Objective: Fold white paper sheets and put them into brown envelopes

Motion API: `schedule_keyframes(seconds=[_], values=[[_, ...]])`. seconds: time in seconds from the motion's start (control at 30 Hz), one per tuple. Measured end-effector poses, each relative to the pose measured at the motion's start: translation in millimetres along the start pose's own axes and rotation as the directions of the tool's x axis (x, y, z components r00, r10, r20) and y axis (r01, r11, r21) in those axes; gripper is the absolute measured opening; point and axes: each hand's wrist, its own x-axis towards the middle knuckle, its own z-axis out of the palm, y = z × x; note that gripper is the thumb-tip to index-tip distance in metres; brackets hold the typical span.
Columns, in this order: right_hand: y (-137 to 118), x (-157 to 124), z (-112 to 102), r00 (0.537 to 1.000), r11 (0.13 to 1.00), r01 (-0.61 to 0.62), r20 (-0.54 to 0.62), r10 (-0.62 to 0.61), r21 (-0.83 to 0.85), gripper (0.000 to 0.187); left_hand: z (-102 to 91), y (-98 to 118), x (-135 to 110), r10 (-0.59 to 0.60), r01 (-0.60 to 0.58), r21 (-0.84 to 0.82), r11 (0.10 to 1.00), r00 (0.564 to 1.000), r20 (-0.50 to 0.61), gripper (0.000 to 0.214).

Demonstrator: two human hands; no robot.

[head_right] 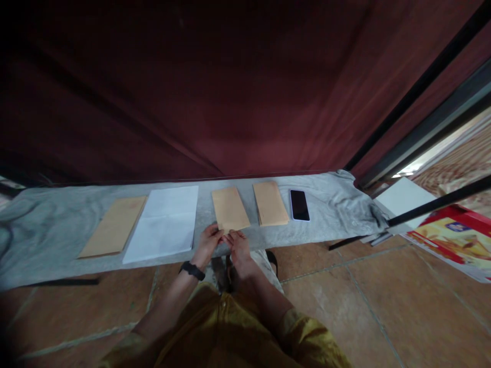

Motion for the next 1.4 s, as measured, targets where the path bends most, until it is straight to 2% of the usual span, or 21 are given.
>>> schedule_keyframes(seconds=[0.07, 0.13, 0.23, 0.33, 0.4, 0.47, 0.53, 0.6, 0.63, 0.7, 0.8, 0.9, 1.1, 1.27, 1.4], values=[[-2, -1, 0, 1.0, 0.999, 0.008, 0.025, -0.007, -0.037, 0.05, -1.6, 1, 1, -0.006, 0.006, -0.004, 1.0, 1.0, 0.006, 0.02], [-9, -2, -1, 0.998, 0.999, -0.039, 0.041, 0.041, -0.028, 0.046, -4.5, 2, 5, -0.015, 0.015, -0.005, 1.0, 1.0, 0.005, 0.02], [-24, -6, -8, 0.974, 0.962, -0.221, 0.087, 0.21, 0.16, 0.035, -9.3, 4, 11, -0.039, 0.039, 0.006, 0.999, 0.999, 0.004, 0.021], [-35, -13, -18, 0.93, 0.841, -0.368, 0.156, 0.333, 0.398, 0.027, -11.6, 6, 15, -0.064, 0.064, 0.021, 0.998, 0.998, -0.003, 0.023], [-37, -18, -24, 0.921, 0.843, -0.39, 0.14, 0.365, 0.371, 0.03, -11.6, 6, 16, -0.076, 0.076, 0.032, 0.997, 0.997, -0.013, 0.023], [-37, -21, -28, 0.929, 0.894, -0.368, 0.07, 0.362, 0.256, 0.032, -11.3, 6, 16, -0.086, 0.087, 0.042, 0.995, 0.996, -0.021, 0.024], [-37, -22, -31, 0.957, 0.952, -0.286, -0.013, 0.29, 0.112, 0.028, -11.1, 6, 16, -0.092, 0.093, 0.05, 0.994, 0.995, -0.024, 0.025], [-37, -23, -33, 0.994, 0.987, -0.108, -0.048, 0.103, -0.116, 0.026, -11.2, 6, 15, -0.097, 0.098, 0.054, 0.994, 0.995, -0.021, 0.026], [-38, -23, -34, 1.0, 0.962, 0.016, -0.021, -0.023, -0.274, 0.029, -11.4, 6, 15, -0.098, 0.099, 0.056, 0.993, 0.995, -0.019, 0.026], [-40, -23, -35, 0.966, 0.792, 0.257, 0.131, -0.222, -0.553, 0.038, -11.8, 7, 15, -0.101, 0.102, 0.057, 0.993, 0.995, -0.019, 0.028], [-39, -22, -36, 0.906, 0.529, 0.422, 0.324, -0.272, -0.736, 0.044, -12.1, 9, 14, -0.1, 0.101, 0.055, 0.993, 0.995, -0.024, 0.032], [-33, -22, -38, 0.9, 0.394, 0.428, 0.345, -0.266, -0.814, 0.046, -12.2, 10, 13, -0.099, 0.1, 0.049, 0.994, 0.995, -0.027, 0.034], [-23, -22, -53, 0.908, 0.325, 0.392, 0.305, -0.289, -0.86, 0.047, -12.7, 9, 14, -0.101, 0.101, 0.024, 0.995, 0.995, -0.029, 0.033], [-24, -24, -70, 0.915, 0.341, 0.362, 0.261, -0.306, -0.868, 0.046, -12.7, 6, 16, -0.114, 0.114, -0.01, 0.993, 0.993, -0.022, 0.034], [-25, -24, -76, 0.923, 0.439, 0.353, 0.231, -0.307, -0.826, 0.046, -14.3, 6, 15, -0.122, 0.122, -0.071, 0.99, 0.992, -0.002, 0.035]])
